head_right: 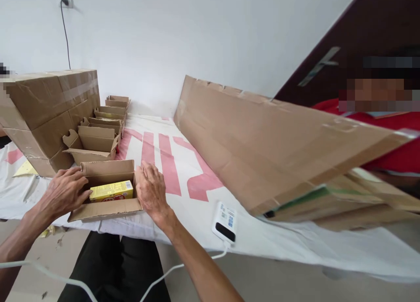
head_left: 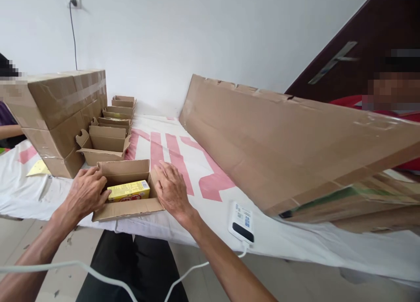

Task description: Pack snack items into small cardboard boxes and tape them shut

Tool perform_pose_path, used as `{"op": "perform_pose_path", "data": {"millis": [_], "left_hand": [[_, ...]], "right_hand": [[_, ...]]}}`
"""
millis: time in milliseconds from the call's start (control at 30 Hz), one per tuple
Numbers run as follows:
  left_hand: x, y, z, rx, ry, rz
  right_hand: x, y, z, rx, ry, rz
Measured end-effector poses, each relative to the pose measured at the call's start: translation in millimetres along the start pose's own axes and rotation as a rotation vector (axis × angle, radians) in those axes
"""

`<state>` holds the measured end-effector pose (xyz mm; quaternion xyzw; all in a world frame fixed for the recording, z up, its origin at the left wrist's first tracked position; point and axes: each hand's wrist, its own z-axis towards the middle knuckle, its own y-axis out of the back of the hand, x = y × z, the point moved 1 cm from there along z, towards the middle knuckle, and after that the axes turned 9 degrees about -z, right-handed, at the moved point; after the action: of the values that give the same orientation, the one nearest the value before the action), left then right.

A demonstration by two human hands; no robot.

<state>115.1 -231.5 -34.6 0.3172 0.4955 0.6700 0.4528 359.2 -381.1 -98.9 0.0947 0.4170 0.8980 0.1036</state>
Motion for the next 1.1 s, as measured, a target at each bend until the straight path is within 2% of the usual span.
{"op": "perform_pose_path", "data": {"millis": [67, 167, 367, 433, 533, 633, 733, 800, 967, 1100], "left_hand": [[4.4, 5.5, -10.5, -0.064, 0.040, 0.007], [11.1, 2.8, -25.9, -0.085, 0.099, -0.016], [24.0, -26.5, -47.4, -0.056, 0.252, -0.298], [26.9, -36.9, -51.9, -0.069, 0.275, -0.417], [31.1, -47.5, -54.9, -0.077, 0.264, -0.536], [36.3, -50.9, -53.2, -0.056, 0.243, -0.594], [41.9, -52.0, -49.5, -0.005, 0.242, -0.617], [44.8, -54.3, -47.5, 0.026, 0.241, -0.646], [47.8, -60.4, -45.3, -0.015, 0.251, -0.736], [46.1, -54.7, -42.6, 0.003, 0.279, -0.707]], "right_hand": [[-3.4, 0.9, 0.2, 0.002, 0.060, -0.019], [-8.2, -1.3, 0.5, 0.055, 0.128, 0.045], [-19.5, -11.4, -0.3, 0.227, 0.000, 0.360], [-20.2, -10.2, 1.8, 0.262, 0.000, 0.358], [-17.4, -3.3, 9.9, 0.295, 0.101, 0.247], [-13.3, 0.8, 19.5, 0.395, 0.274, 0.241], [-10.0, -4.7, 25.6, 0.500, 0.391, 0.201], [-7.0, -10.9, 27.8, 0.531, 0.421, 0.152], [0.1, -10.4, 34.9, 0.544, 0.363, 0.198], [-3.8, 4.8, 44.6, 0.614, 0.187, 0.414]]}}
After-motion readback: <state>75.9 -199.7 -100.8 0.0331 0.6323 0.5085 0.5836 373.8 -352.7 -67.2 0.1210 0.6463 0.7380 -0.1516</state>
